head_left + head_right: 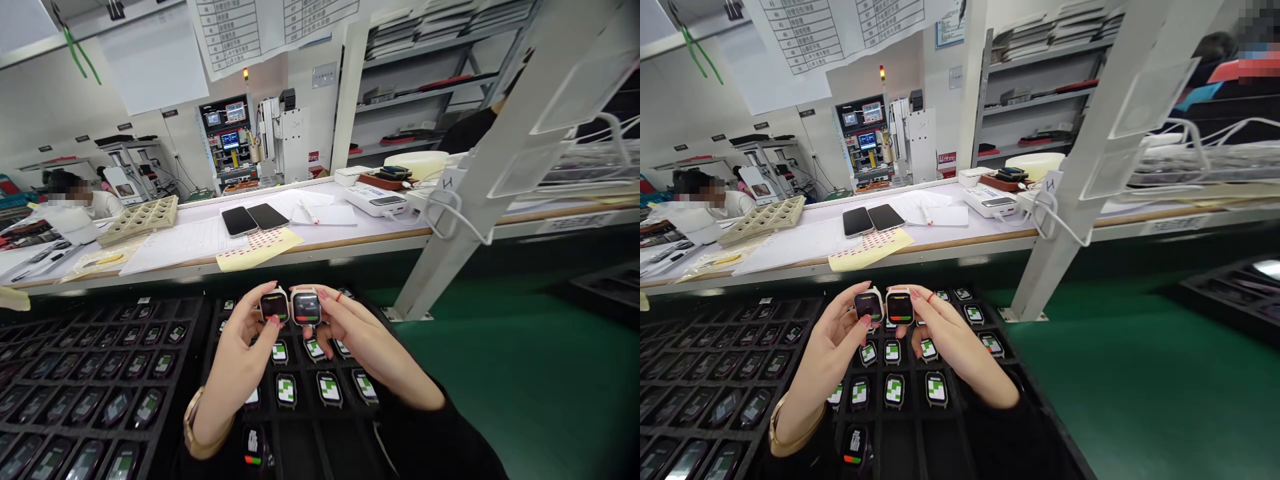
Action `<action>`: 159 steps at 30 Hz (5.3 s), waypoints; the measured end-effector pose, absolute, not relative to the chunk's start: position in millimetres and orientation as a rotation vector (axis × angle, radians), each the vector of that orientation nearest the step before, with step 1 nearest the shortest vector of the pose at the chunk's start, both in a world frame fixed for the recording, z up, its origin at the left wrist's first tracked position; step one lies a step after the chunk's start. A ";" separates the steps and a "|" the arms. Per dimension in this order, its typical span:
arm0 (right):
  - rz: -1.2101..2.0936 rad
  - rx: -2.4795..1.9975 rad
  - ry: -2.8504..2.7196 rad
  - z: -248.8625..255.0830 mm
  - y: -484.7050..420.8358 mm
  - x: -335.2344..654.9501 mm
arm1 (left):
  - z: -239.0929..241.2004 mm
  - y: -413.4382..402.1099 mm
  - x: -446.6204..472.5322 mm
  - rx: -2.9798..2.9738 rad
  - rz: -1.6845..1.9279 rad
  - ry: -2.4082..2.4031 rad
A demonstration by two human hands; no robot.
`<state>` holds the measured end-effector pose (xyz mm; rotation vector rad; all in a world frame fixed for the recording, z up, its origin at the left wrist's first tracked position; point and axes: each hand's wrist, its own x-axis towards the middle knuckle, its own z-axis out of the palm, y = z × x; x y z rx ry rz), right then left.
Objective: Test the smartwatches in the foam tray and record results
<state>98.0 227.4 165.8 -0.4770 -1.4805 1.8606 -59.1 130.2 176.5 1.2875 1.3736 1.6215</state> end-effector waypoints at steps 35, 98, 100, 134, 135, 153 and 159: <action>1.878 -0.421 -1.484 164.8 230.7 99.8 | 173.8 132.6 -58.0 1.339 1.643 1.469; 1.593 -0.336 -1.025 176.1 250.0 127.0 | 176.1 134.6 -59.5 1.373 1.724 1.513; 1.595 -0.319 -1.027 177.0 249.7 127.9 | 176.0 135.5 -59.5 1.379 1.728 1.524; 1.530 -0.352 -1.187 177.2 246.7 130.2 | 175.0 138.4 -58.3 1.387 1.682 1.585; 1.532 -0.351 -1.193 176.8 246.5 130.1 | 175.0 138.4 -58.0 1.384 1.679 1.585; 1.532 -0.381 -1.199 179.5 243.8 129.8 | 176.4 137.9 -56.9 1.379 1.702 1.593; 1.537 -0.378 -1.192 178.9 244.1 129.0 | 175.8 137.3 -57.3 1.382 1.695 1.591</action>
